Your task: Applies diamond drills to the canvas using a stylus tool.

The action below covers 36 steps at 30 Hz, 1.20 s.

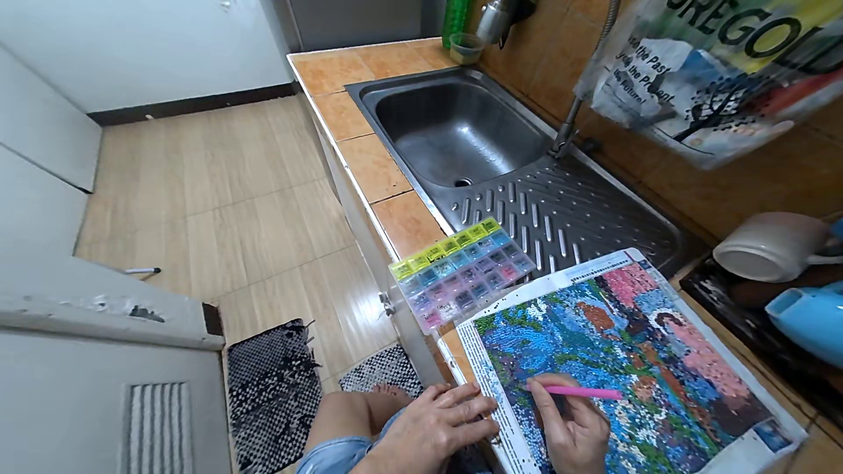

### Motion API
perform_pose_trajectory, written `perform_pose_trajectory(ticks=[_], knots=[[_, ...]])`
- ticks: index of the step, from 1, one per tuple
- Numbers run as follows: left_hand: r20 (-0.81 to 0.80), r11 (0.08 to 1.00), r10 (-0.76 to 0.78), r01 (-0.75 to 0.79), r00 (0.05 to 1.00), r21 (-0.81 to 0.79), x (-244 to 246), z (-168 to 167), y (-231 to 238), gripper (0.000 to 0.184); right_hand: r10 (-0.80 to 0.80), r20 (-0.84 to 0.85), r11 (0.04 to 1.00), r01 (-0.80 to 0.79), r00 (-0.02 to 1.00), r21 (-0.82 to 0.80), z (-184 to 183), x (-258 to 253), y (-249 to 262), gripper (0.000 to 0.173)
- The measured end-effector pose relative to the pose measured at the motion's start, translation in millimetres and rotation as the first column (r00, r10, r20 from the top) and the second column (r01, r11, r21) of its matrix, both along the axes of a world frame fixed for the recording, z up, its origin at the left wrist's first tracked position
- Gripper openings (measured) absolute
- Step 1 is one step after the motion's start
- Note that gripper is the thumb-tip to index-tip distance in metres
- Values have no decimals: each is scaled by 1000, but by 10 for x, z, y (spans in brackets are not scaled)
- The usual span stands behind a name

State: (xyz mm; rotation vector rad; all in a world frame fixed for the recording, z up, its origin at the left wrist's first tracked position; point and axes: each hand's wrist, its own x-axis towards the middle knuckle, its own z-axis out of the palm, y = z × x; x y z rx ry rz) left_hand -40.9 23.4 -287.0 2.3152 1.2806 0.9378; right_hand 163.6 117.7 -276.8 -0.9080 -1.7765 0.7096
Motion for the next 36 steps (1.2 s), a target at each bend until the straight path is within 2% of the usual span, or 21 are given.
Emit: perform_pose_trajectory(ticks=[36], knots=[[5,1000,17,-17,1000,8,18,-13,-8,50,36,-35,999,-34,999,37,-61,-24,36,11]])
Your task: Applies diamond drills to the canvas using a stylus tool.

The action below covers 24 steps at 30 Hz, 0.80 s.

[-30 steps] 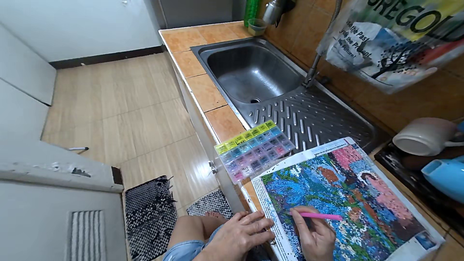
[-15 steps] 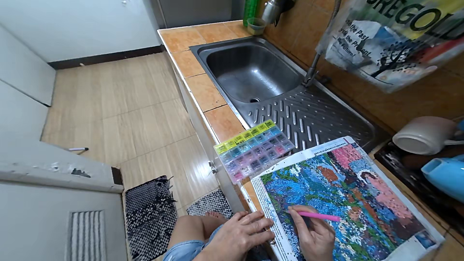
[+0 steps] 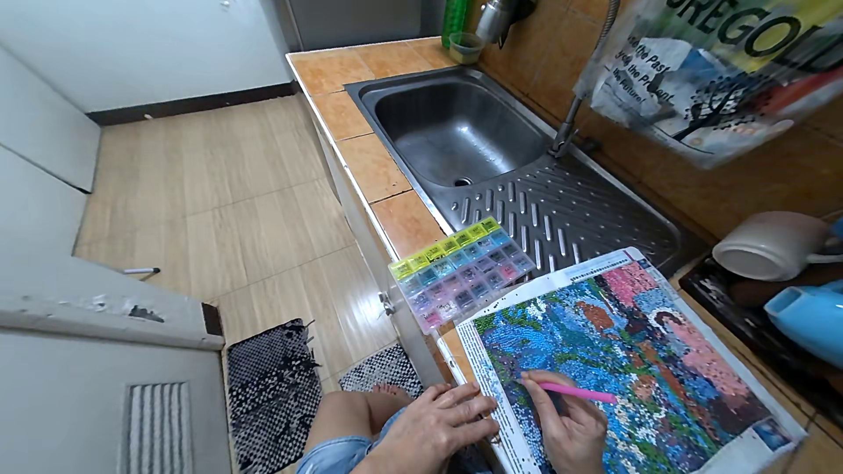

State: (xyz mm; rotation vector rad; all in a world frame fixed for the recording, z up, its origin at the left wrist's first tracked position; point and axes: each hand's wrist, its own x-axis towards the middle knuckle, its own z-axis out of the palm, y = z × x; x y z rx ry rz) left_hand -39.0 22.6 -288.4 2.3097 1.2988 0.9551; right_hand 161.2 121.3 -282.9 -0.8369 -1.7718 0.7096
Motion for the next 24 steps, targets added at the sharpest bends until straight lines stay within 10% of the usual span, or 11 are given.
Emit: perform_pose_trajectory(ticks=[24], knots=[[-1,1000,-6,6,1000,0,-12,16,7,50,-18,-20,999,16,1000,-51,39,8,-13,8]])
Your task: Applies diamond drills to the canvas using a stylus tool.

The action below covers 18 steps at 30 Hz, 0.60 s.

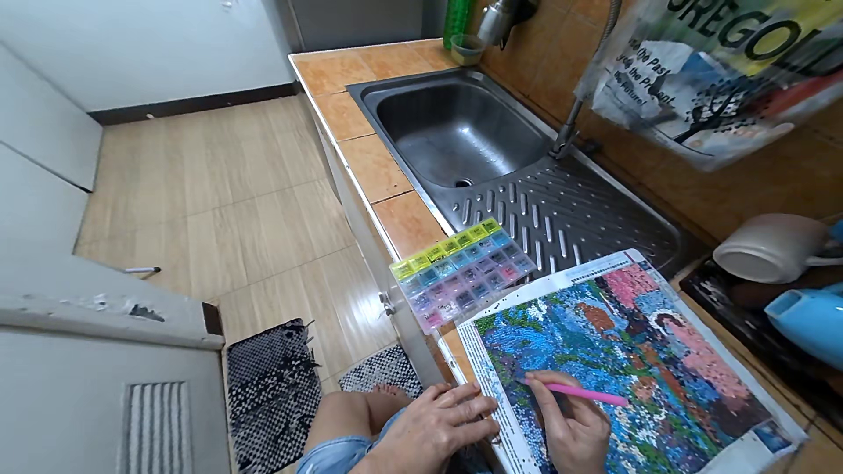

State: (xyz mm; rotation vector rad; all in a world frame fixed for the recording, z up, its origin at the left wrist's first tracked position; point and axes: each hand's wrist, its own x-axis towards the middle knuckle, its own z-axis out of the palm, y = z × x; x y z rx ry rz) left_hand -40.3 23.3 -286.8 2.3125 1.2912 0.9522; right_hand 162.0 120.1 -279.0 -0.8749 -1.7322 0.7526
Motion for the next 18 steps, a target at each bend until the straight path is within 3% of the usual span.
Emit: perform_pose_trajectory(ticks=[18], knots=[[-1,1000,-1,1,1000,-4,-1,-8,0,50,2,37,999,-4,999,38,-14,-2,9,11]])
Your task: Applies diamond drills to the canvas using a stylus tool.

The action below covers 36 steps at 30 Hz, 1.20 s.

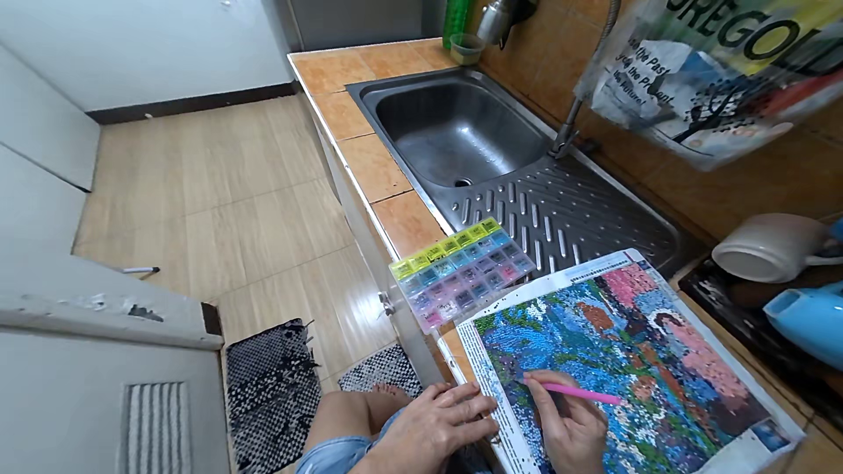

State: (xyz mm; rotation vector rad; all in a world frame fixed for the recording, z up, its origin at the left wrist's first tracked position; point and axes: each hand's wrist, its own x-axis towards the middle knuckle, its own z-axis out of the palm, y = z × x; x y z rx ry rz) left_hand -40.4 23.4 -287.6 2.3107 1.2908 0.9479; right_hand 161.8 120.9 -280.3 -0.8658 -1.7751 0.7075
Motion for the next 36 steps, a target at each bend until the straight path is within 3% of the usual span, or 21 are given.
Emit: perform_pose_trajectory(ticks=[36], knots=[[-3,1000,1,-1,1000,-12,8,16,-10,50,-45,-17,999,45,999,-13,20,18,-21,10]])
